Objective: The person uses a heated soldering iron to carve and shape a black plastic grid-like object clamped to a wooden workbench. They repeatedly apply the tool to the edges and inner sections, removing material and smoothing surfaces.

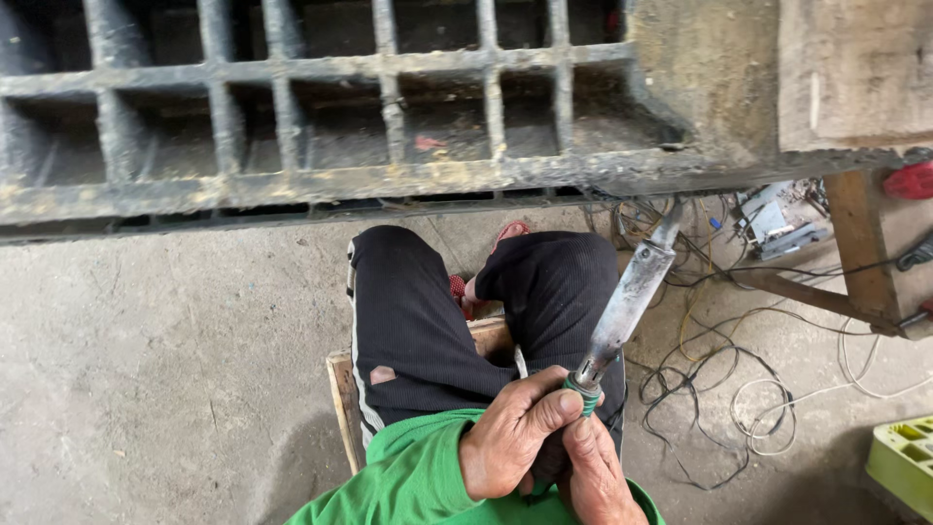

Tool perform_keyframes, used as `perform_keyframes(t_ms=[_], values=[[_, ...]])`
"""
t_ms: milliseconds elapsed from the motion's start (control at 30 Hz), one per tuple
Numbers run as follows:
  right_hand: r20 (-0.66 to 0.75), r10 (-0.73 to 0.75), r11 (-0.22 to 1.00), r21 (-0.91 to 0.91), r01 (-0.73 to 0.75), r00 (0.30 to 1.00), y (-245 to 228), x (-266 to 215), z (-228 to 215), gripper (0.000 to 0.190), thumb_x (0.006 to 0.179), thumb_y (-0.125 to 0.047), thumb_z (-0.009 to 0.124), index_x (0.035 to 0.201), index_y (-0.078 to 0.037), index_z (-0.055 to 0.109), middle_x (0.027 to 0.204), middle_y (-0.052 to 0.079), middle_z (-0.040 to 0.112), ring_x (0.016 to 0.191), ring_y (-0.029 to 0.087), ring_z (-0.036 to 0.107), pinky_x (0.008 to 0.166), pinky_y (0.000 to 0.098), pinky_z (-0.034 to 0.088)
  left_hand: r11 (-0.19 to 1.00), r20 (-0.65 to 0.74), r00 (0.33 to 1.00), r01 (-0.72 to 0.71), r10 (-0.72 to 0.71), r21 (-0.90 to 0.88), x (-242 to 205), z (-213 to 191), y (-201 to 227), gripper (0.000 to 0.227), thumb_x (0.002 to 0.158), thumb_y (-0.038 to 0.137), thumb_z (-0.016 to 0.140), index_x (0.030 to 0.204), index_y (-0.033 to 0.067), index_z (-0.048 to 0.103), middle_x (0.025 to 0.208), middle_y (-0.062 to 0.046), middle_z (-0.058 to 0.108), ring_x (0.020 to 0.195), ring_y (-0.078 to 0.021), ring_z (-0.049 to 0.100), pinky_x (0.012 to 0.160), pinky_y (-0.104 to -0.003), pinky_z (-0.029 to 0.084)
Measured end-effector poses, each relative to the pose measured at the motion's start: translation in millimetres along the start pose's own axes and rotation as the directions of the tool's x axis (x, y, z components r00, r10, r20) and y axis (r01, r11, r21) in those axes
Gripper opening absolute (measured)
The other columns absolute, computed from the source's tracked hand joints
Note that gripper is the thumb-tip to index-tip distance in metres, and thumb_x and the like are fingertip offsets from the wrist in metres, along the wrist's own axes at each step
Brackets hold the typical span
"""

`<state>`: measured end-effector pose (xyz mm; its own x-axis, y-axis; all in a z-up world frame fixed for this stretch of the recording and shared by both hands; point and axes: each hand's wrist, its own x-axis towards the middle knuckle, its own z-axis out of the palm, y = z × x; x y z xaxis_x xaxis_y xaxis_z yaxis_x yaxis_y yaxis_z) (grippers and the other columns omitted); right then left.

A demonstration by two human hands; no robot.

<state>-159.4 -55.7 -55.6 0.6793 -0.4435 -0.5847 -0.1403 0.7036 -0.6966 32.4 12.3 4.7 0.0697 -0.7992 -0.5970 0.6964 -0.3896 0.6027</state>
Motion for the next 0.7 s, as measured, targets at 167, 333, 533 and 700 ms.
perform_keyframes(t_ms=[167, 333, 533, 700], values=[[0.136, -0.03, 0.992, 0.126, 0.012, 0.99, -8.7, 6.5, 18.9, 0.057, 0.106, -0.047, 0.048, 0.134, 0.003, 0.053, 0.103, 0.018, 0.07, 0.079, 0.027, 0.069, 0.067, 0.0357, 0.055, 0.987, 0.039, 0.986, -0.162, 0.162, 0.001, 2.0, -4.2, -5.7, 0.058, 0.1, 0.055, 0.057, 0.122, 0.0019, 0.064, 0.084, -0.005, 0.068, 0.045, -0.009, 0.051, 0.038, -0.025, 0.042], [0.161, -0.092, 0.991, 0.113, 0.074, 0.983, -12.3, 12.8, 32.6, 0.057, 0.106, -0.048, 0.047, 0.13, 0.004, 0.051, 0.099, 0.019, 0.069, 0.074, 0.029, 0.069, 0.062, 0.0384, 0.056, 0.915, 0.091, 0.914, -0.401, 0.396, 0.041, 4.2, -9.2, -9.4, 0.053, 0.111, 0.052, 0.056, 0.113, 0.0001, 0.067, 0.086, -0.005, 0.067, 0.063, -0.0092, 0.057, 0.052, -0.026, 0.049], [0.161, -0.112, 0.993, 0.049, 0.105, 0.981, -16.5, 16.0, 42.4, 0.061, 0.108, -0.051, 0.042, 0.131, 0.005, 0.051, 0.095, 0.023, 0.068, 0.066, 0.032, 0.068, 0.057, 0.0411, 0.057, 0.931, 0.106, 0.929, -0.361, 0.354, 0.051, 2.0, -15.3, -9.1, 0.048, 0.106, 0.049, 0.054, 0.107, 0.0028, 0.066, 0.08, -0.004, 0.066, 0.055, -0.0103, 0.055, 0.046, -0.027, 0.047], [0.116, -0.076, 0.996, 0.062, 0.069, 0.99, -23.2, 12.6, 52.2, 0.061, 0.103, -0.053, 0.037, 0.13, 0.0, 0.049, 0.096, 0.022, 0.069, 0.061, 0.032, 0.067, 0.051, 0.0416, 0.055, 0.944, 0.123, 0.938, -0.329, 0.325, 0.01, -5.2, -11.6, -9.3, 0.051, 0.106, 0.052, 0.053, 0.114, 0.0026, 0.065, 0.079, -0.006, 0.065, 0.043, -0.011, 0.053, 0.034, -0.026, 0.043]])
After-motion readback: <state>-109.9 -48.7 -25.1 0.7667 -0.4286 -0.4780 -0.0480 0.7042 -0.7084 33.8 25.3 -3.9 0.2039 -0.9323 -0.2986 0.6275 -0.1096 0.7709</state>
